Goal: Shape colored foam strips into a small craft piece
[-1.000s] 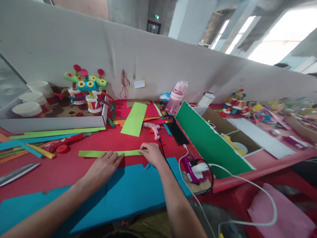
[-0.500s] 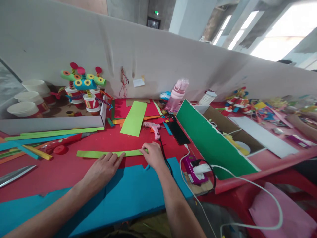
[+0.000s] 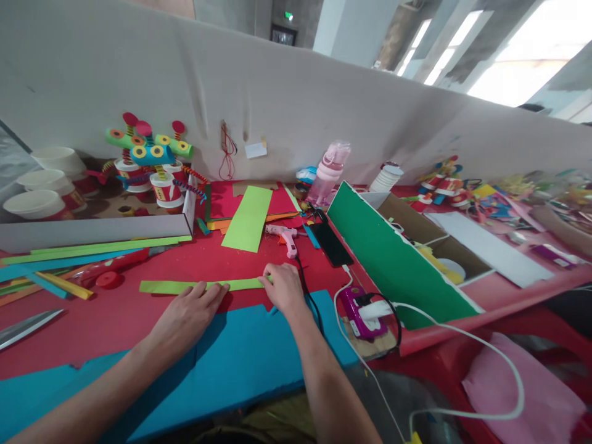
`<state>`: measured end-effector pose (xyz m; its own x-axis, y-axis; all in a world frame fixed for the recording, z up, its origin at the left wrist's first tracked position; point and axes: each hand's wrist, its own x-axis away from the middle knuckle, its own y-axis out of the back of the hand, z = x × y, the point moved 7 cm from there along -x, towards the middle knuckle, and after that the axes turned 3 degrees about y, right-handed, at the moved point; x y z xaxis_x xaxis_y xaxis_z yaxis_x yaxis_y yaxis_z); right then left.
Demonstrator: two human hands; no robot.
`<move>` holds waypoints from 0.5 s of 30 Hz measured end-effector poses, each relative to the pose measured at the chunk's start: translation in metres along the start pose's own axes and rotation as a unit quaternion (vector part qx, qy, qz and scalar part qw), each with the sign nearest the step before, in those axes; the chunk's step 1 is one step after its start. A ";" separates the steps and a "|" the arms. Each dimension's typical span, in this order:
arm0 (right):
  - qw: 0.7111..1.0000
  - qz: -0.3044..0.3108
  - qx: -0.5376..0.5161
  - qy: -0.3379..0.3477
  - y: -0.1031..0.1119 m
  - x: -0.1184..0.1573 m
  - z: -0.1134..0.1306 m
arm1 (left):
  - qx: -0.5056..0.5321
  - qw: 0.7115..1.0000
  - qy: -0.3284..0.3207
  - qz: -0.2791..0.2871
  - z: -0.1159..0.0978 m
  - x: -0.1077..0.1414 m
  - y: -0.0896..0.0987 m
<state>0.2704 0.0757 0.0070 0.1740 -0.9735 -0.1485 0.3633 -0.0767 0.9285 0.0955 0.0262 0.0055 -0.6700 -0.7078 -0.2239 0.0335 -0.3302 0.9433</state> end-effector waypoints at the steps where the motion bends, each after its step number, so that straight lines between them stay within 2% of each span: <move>1: 1.000 -0.004 0.002 -0.001 0.000 0.000 0.000 | 0.001 1.000 -0.002 0.004 0.000 0.000 0.000; 6: 0.999 -0.029 0.015 -0.010 -0.001 0.000 -0.007 | 0.012 0.999 0.005 0.029 0.000 -0.002 0.002; 10: 0.997 -0.052 0.042 -0.030 0.004 0.001 -0.017 | 0.012 1.000 0.005 0.029 0.001 -0.003 0.004; 12: 0.992 -0.094 0.076 -0.047 0.016 0.005 -0.019 | 0.010 1.000 0.004 0.027 0.001 -0.003 0.003; 15: 0.971 -0.208 0.105 -0.050 0.042 0.024 -0.003 | 0.003 1.000 0.001 0.027 0.001 -0.003 0.003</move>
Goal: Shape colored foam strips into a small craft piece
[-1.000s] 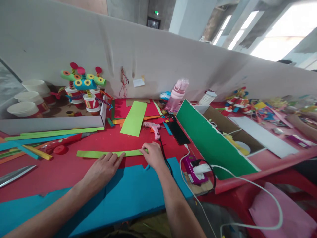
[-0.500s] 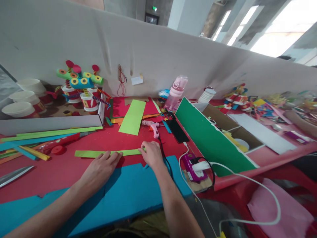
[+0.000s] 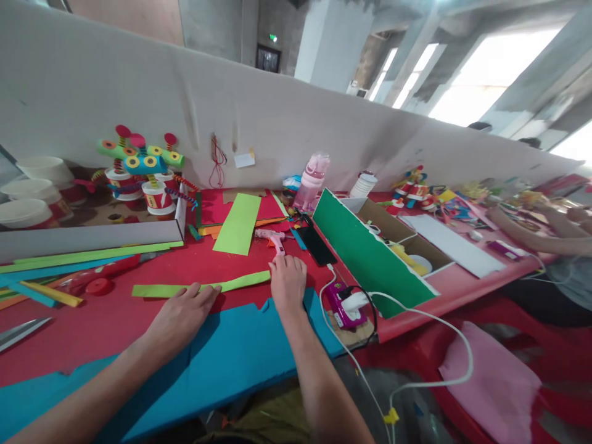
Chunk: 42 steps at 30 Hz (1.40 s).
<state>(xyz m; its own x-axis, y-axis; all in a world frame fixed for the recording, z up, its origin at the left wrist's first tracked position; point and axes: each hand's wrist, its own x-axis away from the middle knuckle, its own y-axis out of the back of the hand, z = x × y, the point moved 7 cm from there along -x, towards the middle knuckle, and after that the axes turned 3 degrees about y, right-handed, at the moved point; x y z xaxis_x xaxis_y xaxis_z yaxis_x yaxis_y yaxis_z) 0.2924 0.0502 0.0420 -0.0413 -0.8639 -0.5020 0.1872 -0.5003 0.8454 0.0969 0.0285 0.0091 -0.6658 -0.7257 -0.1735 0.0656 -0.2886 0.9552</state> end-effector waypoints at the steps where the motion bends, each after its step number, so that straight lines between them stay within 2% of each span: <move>1: 0.999 -0.029 -0.013 0.017 0.010 0.006 0.009 | -0.001 1.000 -0.001 0.001 0.000 0.000 0.000; 2: 0.997 -0.032 -0.039 0.058 0.015 0.013 0.024 | 0.001 1.000 -0.002 0.004 0.000 0.000 0.000; 3: 0.990 -0.005 -0.070 0.122 0.014 0.021 0.042 | 0.005 1.000 -0.003 0.008 0.000 0.000 0.000; 5: 0.956 0.087 -0.113 0.255 0.004 0.045 0.079 | 0.015 1.000 -0.005 0.018 -0.001 0.000 -0.001; 7: 0.936 0.154 -0.122 0.293 -0.009 0.062 0.097 | 0.017 1.000 -0.005 0.024 -0.001 0.000 -0.002; 10: 0.937 0.212 -0.109 0.256 -0.028 0.071 0.096 | 0.014 1.000 0.005 0.019 0.000 0.000 -0.002; 13: 0.937 0.240 -0.099 0.234 -0.036 0.070 0.085 | 0.015 1.000 0.011 0.005 0.000 0.001 -0.002; 22: 0.944 0.261 -0.070 0.187 -0.036 0.061 0.042 | 0.004 1.000 0.007 0.011 0.000 0.003 -0.006; 26: 0.953 0.271 -0.047 0.127 -0.032 0.053 0.018 | 0.001 1.000 0.004 0.028 0.000 0.002 -0.006; 28: 0.957 0.270 -0.048 0.095 -0.028 0.046 0.016 | 0.005 0.999 0.006 0.033 0.000 0.000 -0.005; 30: 0.960 0.254 -0.086 0.084 -0.026 0.036 0.029 | 0.019 0.999 0.012 0.033 0.001 -0.001 -0.003; 32: 0.948 0.239 -0.185 0.103 -0.029 0.025 0.059 | 0.037 0.999 0.015 0.035 0.000 -0.002 -0.001; 36: 0.853 0.278 -0.425 0.120 -0.051 0.012 0.125 | 0.081 0.996 0.026 0.037 -0.003 0.001 -0.005; 38: 0.830 0.291 -0.455 0.140 -0.060 0.011 0.145 | 0.098 0.994 0.032 0.019 -0.001 0.005 -0.006; 42: 0.831 0.313 -0.400 0.229 -0.069 0.017 0.161 | 0.137 0.990 0.019 -0.003 0.014 0.021 0.000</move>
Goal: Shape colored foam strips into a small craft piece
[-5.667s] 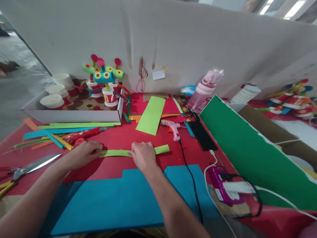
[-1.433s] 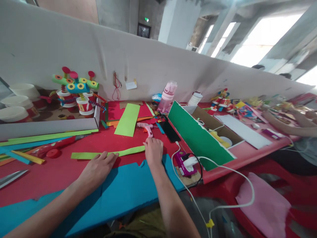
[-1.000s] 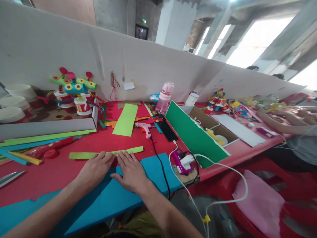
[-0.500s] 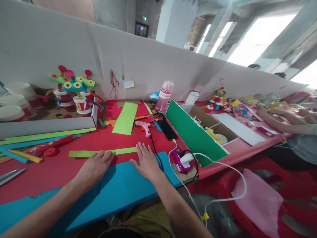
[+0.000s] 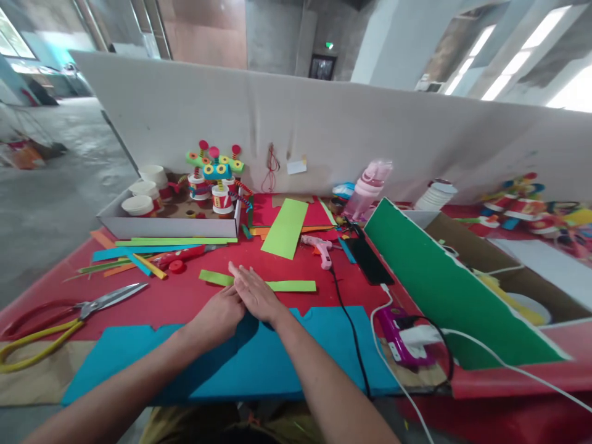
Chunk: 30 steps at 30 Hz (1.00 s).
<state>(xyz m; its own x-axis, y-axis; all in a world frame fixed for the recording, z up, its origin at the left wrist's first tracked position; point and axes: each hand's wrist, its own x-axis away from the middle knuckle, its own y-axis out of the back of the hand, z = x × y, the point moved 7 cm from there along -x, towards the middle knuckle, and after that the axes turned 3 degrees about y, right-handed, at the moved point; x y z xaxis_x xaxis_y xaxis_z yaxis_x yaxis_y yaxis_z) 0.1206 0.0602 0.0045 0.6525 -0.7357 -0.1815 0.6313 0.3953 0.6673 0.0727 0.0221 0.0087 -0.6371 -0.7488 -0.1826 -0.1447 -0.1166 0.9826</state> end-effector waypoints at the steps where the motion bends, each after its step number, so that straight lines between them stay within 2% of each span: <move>1: 1.000 0.014 0.027 0.006 -0.003 0.001 0.000 | 0.007 1.000 -0.008 -0.003 0.003 0.005 0.004; 6: 0.989 0.041 0.143 0.021 -0.012 0.002 0.000 | -0.009 1.000 0.008 -0.027 0.011 0.029 0.016; 9: 0.981 0.053 0.183 0.029 -0.017 0.001 0.001 | 0.001 0.996 0.071 -0.052 0.024 0.039 0.025; 11: 0.975 0.061 0.210 0.037 -0.020 0.001 0.003 | 0.023 0.985 0.149 -0.082 0.050 0.047 0.037; 14: 0.965 0.068 0.249 0.045 -0.022 0.002 0.006 | 0.103 0.948 0.279 -0.116 0.104 0.058 0.053; 16: 0.961 0.071 0.264 0.043 -0.023 0.002 0.006 | 0.193 0.913 0.355 -0.051 0.135 0.063 0.045; 17: 0.960 0.072 0.267 0.041 -0.022 0.002 0.006 | 0.240 0.897 0.372 -0.011 0.143 0.064 0.039; 19: 0.960 0.074 0.268 0.040 -0.022 0.002 0.006 | 0.312 0.868 0.385 0.028 0.149 0.063 0.029; 22: 0.960 0.077 0.265 0.042 -0.023 0.002 0.007 | 0.351 0.852 0.388 0.027 0.148 0.058 0.022; 25: 0.960 0.079 0.265 0.042 -0.023 0.002 0.008 | 0.339 0.857 0.387 0.031 0.144 0.053 0.018; 30: 0.961 0.083 0.260 0.039 -0.023 0.002 0.008 | 0.256 0.890 0.375 0.033 0.144 0.048 0.014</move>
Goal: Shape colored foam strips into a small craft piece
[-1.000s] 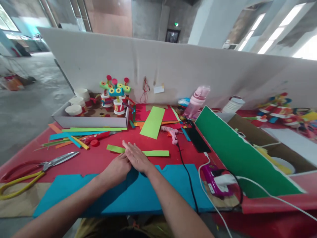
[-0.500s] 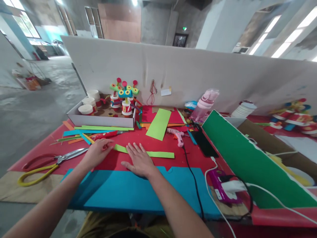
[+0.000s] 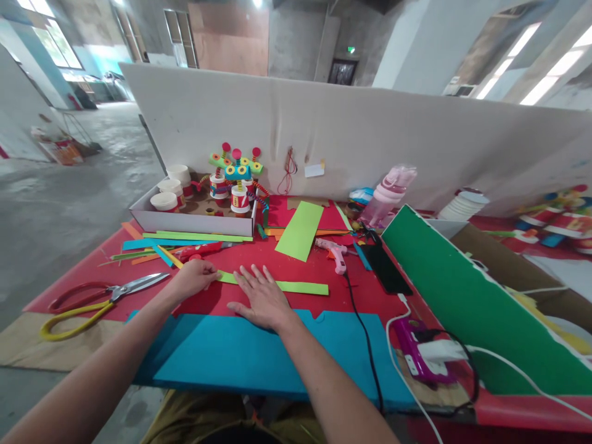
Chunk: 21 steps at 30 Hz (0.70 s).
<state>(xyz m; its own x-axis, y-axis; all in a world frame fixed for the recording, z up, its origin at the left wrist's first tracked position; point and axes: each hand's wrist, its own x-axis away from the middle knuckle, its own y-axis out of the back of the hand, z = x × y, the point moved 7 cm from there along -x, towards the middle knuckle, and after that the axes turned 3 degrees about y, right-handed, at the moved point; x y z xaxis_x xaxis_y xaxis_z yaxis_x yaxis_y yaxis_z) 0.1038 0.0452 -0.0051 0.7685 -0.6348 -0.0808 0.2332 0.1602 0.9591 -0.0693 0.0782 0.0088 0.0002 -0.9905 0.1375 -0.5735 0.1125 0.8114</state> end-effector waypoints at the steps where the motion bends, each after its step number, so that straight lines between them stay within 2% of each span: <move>1: 1.000 0.001 -0.002 0.001 0.000 0.000 0.000 | -0.018 1.000 -0.004 -0.007 0.000 -0.001 0.000; 4: 1.000 0.001 -0.006 0.002 0.000 0.000 0.000 | -0.067 0.998 -0.002 -0.017 0.000 -0.001 0.000; 7: 1.000 0.000 -0.003 -0.001 0.000 0.000 -0.001 | -0.126 0.991 0.028 -0.028 -0.002 0.006 0.003; 9: 1.000 -0.002 0.000 -0.001 0.000 0.000 -0.002 | -0.178 0.979 0.042 -0.092 -0.009 0.016 0.012; 10: 1.000 -0.003 0.001 0.000 -0.001 0.000 -0.002 | -0.198 0.970 0.028 -0.135 -0.016 0.024 0.015; 11: 1.000 -0.003 0.002 0.001 -0.002 0.000 -0.002 | -0.208 0.963 -0.014 -0.170 -0.027 0.031 0.016; 12: 1.000 -0.004 0.003 0.000 -0.002 -0.001 -0.002 | -0.209 0.958 -0.079 -0.178 -0.039 0.039 0.010; 14: 1.000 -0.007 0.003 -0.003 -0.003 -0.002 -0.002 | -0.220 0.946 -0.189 -0.146 -0.055 0.054 -0.010; 15: 1.000 -0.009 0.003 -0.004 -0.003 -0.002 -0.001 | -0.237 0.940 -0.206 -0.135 -0.056 0.060 -0.020; 18: 1.000 -0.017 -0.005 0.001 -0.001 0.001 -0.001 | -0.290 0.928 -0.188 -0.137 -0.045 0.068 -0.039; 21: 1.000 -0.019 -0.008 -0.014 0.002 0.011 -0.009 | -0.319 0.920 -0.183 -0.137 -0.032 0.072 -0.044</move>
<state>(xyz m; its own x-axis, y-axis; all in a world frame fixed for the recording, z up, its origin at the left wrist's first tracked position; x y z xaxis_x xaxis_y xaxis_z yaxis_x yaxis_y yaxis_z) 0.1180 0.0451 -0.0063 0.7415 -0.6621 -0.1087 0.2708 0.1471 0.9513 -0.0178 0.0041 0.0012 -0.2695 -0.9358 -0.2273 0.0037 -0.2370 0.9715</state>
